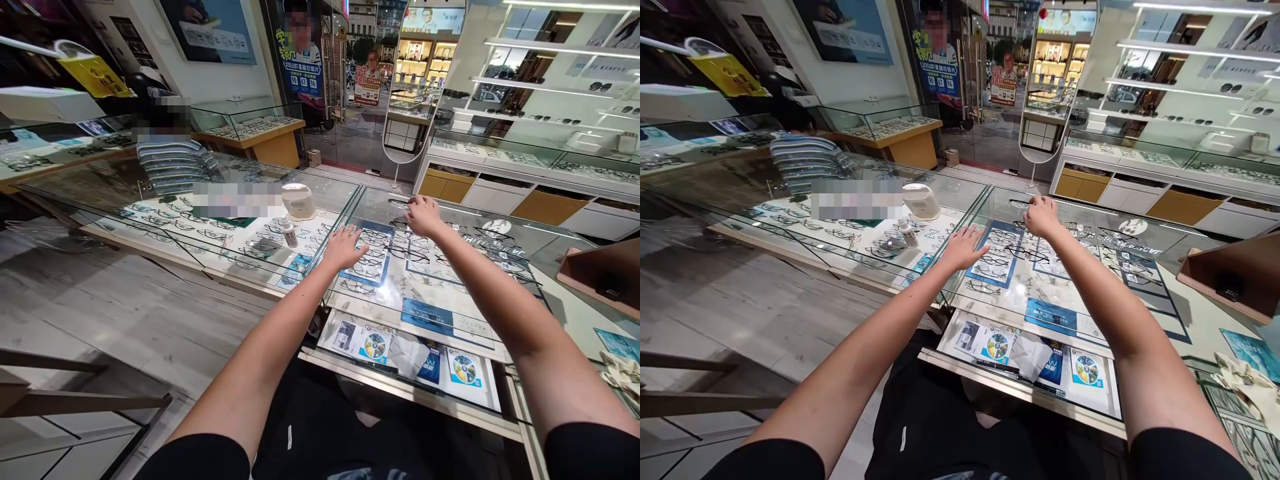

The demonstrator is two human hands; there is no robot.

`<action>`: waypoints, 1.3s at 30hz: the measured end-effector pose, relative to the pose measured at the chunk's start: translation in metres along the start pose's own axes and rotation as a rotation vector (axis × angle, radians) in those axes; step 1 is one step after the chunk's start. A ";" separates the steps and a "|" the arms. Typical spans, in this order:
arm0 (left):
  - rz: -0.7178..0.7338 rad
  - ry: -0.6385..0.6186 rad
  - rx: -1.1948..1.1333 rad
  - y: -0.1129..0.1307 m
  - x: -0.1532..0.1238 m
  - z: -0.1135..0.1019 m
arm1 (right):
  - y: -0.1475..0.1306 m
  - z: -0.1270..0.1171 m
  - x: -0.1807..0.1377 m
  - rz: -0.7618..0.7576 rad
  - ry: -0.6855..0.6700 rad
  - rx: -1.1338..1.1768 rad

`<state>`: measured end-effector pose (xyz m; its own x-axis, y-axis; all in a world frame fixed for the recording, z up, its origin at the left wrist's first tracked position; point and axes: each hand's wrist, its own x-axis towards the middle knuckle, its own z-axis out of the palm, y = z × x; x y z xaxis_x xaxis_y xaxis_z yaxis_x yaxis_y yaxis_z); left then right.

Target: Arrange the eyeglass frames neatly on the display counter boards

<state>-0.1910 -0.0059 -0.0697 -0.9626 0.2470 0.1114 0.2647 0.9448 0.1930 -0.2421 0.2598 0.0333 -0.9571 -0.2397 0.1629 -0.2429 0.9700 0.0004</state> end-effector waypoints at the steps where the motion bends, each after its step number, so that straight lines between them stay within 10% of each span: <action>1: -0.001 0.002 -0.006 0.000 0.000 0.000 | 0.001 0.008 0.011 0.016 -0.037 -0.004; 11: -0.007 0.045 -0.011 0.002 -0.003 0.001 | 0.015 0.058 0.048 0.065 -0.193 -0.015; 20: -0.016 0.024 -0.008 0.003 -0.004 -0.004 | 0.006 0.040 0.027 0.059 -0.184 0.034; 31: 0.000 0.075 -0.048 0.002 0.002 -0.002 | 0.038 0.017 -0.212 -0.219 0.099 0.115; 39: 0.360 0.492 -0.282 0.034 -0.063 -0.023 | 0.118 0.050 -0.332 -0.159 0.107 0.115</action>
<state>-0.1198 0.0057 -0.0478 -0.6908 0.3465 0.6346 0.6335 0.7131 0.3003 0.0394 0.4519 -0.0698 -0.8845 -0.3782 0.2731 -0.4120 0.9079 -0.0768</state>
